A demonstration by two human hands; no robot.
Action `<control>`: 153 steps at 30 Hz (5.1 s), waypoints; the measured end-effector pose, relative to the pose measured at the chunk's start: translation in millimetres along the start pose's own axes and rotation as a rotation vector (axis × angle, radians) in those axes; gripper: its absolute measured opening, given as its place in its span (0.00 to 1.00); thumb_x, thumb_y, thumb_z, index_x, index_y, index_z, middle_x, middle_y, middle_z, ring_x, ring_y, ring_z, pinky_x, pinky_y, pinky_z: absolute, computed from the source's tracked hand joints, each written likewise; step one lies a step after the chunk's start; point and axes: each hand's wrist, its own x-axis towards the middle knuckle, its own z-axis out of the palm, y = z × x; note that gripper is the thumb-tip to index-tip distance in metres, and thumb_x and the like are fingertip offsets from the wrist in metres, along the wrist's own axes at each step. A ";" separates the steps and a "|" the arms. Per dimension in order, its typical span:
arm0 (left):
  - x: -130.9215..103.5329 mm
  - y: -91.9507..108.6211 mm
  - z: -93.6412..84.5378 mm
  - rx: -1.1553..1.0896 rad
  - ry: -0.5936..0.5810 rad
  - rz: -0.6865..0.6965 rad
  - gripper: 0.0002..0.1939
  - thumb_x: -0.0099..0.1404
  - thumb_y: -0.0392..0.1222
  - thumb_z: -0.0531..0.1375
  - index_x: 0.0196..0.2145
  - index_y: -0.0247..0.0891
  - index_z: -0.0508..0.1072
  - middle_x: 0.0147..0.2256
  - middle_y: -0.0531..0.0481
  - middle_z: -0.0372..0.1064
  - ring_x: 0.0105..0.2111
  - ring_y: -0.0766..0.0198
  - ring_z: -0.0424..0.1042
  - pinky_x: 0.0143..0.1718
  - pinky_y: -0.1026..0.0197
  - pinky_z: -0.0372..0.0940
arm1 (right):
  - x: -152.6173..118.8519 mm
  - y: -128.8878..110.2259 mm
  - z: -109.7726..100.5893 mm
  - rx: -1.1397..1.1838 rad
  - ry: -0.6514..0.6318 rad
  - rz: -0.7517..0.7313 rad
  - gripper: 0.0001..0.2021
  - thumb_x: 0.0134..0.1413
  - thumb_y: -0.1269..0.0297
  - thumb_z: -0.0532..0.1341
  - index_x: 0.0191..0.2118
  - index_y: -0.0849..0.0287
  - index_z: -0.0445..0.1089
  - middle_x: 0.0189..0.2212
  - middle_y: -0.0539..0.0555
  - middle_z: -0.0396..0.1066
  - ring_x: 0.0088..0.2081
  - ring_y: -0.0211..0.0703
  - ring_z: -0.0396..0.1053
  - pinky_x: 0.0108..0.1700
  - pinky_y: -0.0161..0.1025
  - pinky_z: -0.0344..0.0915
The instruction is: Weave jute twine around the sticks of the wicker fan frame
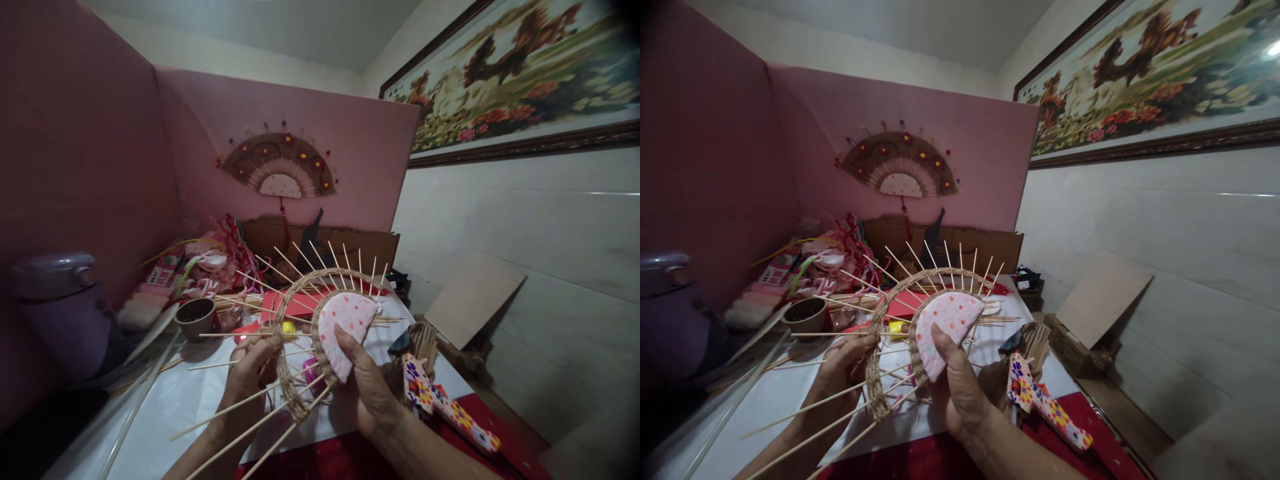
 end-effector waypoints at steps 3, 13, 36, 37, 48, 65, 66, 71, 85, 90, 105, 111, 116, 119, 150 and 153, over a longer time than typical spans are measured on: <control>1.4 0.7 0.5 -0.005 -0.011 0.005 0.09 0.41 0.39 0.66 0.18 0.35 0.69 0.18 0.57 0.64 0.21 0.70 0.63 0.22 0.69 0.57 | -0.1 0.3 1.3 0.004 -0.013 0.000 0.18 0.53 0.61 0.58 0.47 0.67 0.67 0.27 0.56 0.75 0.25 0.42 0.71 0.30 0.38 0.68; 6.9 4.4 -3.0 0.158 -0.131 0.054 0.12 0.45 0.44 0.67 0.24 0.34 0.72 0.16 0.57 0.60 0.16 0.74 0.57 0.17 0.69 0.50 | -1.0 1.4 -3.5 -0.043 -0.021 -0.024 0.18 0.54 0.59 0.57 0.47 0.67 0.67 0.26 0.56 0.75 0.26 0.42 0.72 0.31 0.38 0.69; 5.0 0.7 -5.3 0.174 -0.184 0.122 0.09 0.48 0.42 0.65 0.23 0.35 0.69 0.16 0.59 0.54 0.16 0.75 0.49 0.17 0.70 0.45 | -0.7 0.4 0.0 0.006 0.036 -0.023 0.18 0.52 0.61 0.59 0.46 0.67 0.67 0.29 0.56 0.75 0.28 0.42 0.72 0.32 0.37 0.69; 3.9 1.3 -4.8 0.165 -0.198 0.127 0.09 0.48 0.42 0.65 0.23 0.35 0.70 0.17 0.59 0.55 0.16 0.75 0.49 0.17 0.70 0.45 | -0.3 -0.4 -0.4 0.006 0.042 -0.035 0.17 0.51 0.61 0.59 0.45 0.67 0.67 0.30 0.57 0.75 0.28 0.41 0.72 0.32 0.37 0.69; -1.3 5.0 -4.2 0.162 -0.239 0.170 0.08 0.49 0.39 0.63 0.30 0.36 0.76 0.23 0.53 0.66 0.20 0.72 0.53 0.20 0.68 0.49 | 4.1 -10.4 -2.6 0.030 0.149 -0.114 0.13 0.48 0.63 0.62 0.39 0.66 0.69 0.24 0.54 0.75 0.20 0.40 0.70 0.25 0.36 0.69; -4.4 8.9 0.0 0.375 -0.343 0.050 0.17 0.52 0.47 0.62 0.15 0.36 0.63 0.13 0.58 0.51 0.16 0.73 0.45 0.19 0.66 0.41 | 4.2 -15.6 0.8 0.036 0.112 -0.146 0.12 0.47 0.65 0.62 0.38 0.67 0.70 0.26 0.56 0.76 0.24 0.42 0.72 0.28 0.37 0.70; -4.8 9.5 0.3 0.386 -0.349 0.051 0.17 0.52 0.46 0.62 0.15 0.36 0.62 0.13 0.58 0.51 0.16 0.73 0.45 0.19 0.65 0.42 | 4.3 -15.5 1.0 0.037 0.107 -0.147 0.12 0.48 0.65 0.62 0.38 0.67 0.70 0.26 0.56 0.76 0.25 0.43 0.72 0.28 0.37 0.70; -3.6 10.1 0.2 0.396 -0.340 0.037 0.13 0.50 0.44 0.61 0.15 0.36 0.63 0.14 0.58 0.50 0.16 0.72 0.46 0.19 0.65 0.42 | 6.1 -14.9 -0.4 0.052 0.103 -0.164 0.12 0.48 0.66 0.61 0.39 0.66 0.70 0.30 0.57 0.76 0.25 0.41 0.72 0.24 0.34 0.69; -5.4 11.0 1.0 0.418 -0.370 0.126 0.15 0.52 0.42 0.58 0.14 0.38 0.60 0.14 0.58 0.48 0.17 0.70 0.46 0.20 0.64 0.43 | 4.3 -12.1 -2.3 0.002 0.094 -0.175 0.12 0.47 0.65 0.63 0.37 0.65 0.71 0.29 0.56 0.76 0.27 0.42 0.73 0.30 0.36 0.71; -5.3 10.5 -0.4 0.417 -0.394 0.131 0.13 0.52 0.41 0.57 0.14 0.38 0.59 0.15 0.57 0.49 0.18 0.69 0.46 0.20 0.64 0.44 | 3.7 -13.0 -0.8 0.012 0.108 -0.172 0.10 0.47 0.66 0.62 0.37 0.66 0.71 0.26 0.56 0.76 0.27 0.43 0.73 0.28 0.36 0.71; -2.8 8.6 -4.2 0.302 -0.359 0.054 0.07 0.46 0.40 0.63 0.26 0.36 0.72 0.21 0.55 0.61 0.21 0.71 0.53 0.22 0.67 0.49 | 11.0 -21.7 -6.1 0.013 0.079 -0.236 0.07 0.49 0.68 0.60 0.34 0.66 0.70 0.22 0.54 0.74 0.23 0.41 0.72 0.24 0.34 0.70; -2.7 9.0 -4.5 0.277 -0.368 0.042 0.07 0.46 0.39 0.63 0.25 0.36 0.71 0.18 0.57 0.58 0.19 0.72 0.50 0.21 0.67 0.46 | 12.7 -21.8 -9.6 0.035 0.089 -0.189 0.08 0.50 0.67 0.60 0.34 0.68 0.71 0.23 0.56 0.75 0.24 0.40 0.72 0.24 0.32 0.70; -3.1 9.3 -4.8 0.285 -0.389 0.044 0.10 0.47 0.39 0.62 0.31 0.36 0.72 0.24 0.53 0.65 0.22 0.70 0.55 0.23 0.66 0.50 | 12.7 -21.9 -11.8 0.038 0.069 -0.161 0.10 0.52 0.66 0.58 0.35 0.69 0.71 0.23 0.56 0.75 0.23 0.40 0.71 0.23 0.33 0.69; -3.7 8.8 -5.4 0.264 -0.385 0.027 0.12 0.48 0.36 0.61 0.33 0.36 0.73 0.24 0.53 0.67 0.22 0.70 0.56 0.24 0.66 0.51 | 12.7 -21.9 -10.8 0.040 0.088 -0.167 0.09 0.52 0.67 0.58 0.34 0.69 0.71 0.23 0.56 0.75 0.22 0.40 0.71 0.23 0.33 0.69; 4.3 8.5 -8.2 0.034 -0.510 -0.064 0.04 0.53 0.35 0.62 0.23 0.35 0.70 0.22 0.52 0.67 0.24 0.68 0.62 0.29 0.64 0.56 | 11.3 -21.2 -12.7 0.014 0.064 -0.013 0.11 0.51 0.65 0.57 0.34 0.69 0.71 0.23 0.58 0.75 0.22 0.40 0.71 0.23 0.33 0.69; 2.2 7.6 -8.1 0.065 -0.537 -0.031 0.04 0.53 0.37 0.63 0.24 0.35 0.70 0.23 0.52 0.67 0.24 0.68 0.62 0.29 0.64 0.57 | 13.4 -20.6 -16.5 -0.024 0.067 -0.005 0.11 0.51 0.64 0.58 0.31 0.69 0.71 0.22 0.59 0.75 0.21 0.40 0.71 0.23 0.34 0.69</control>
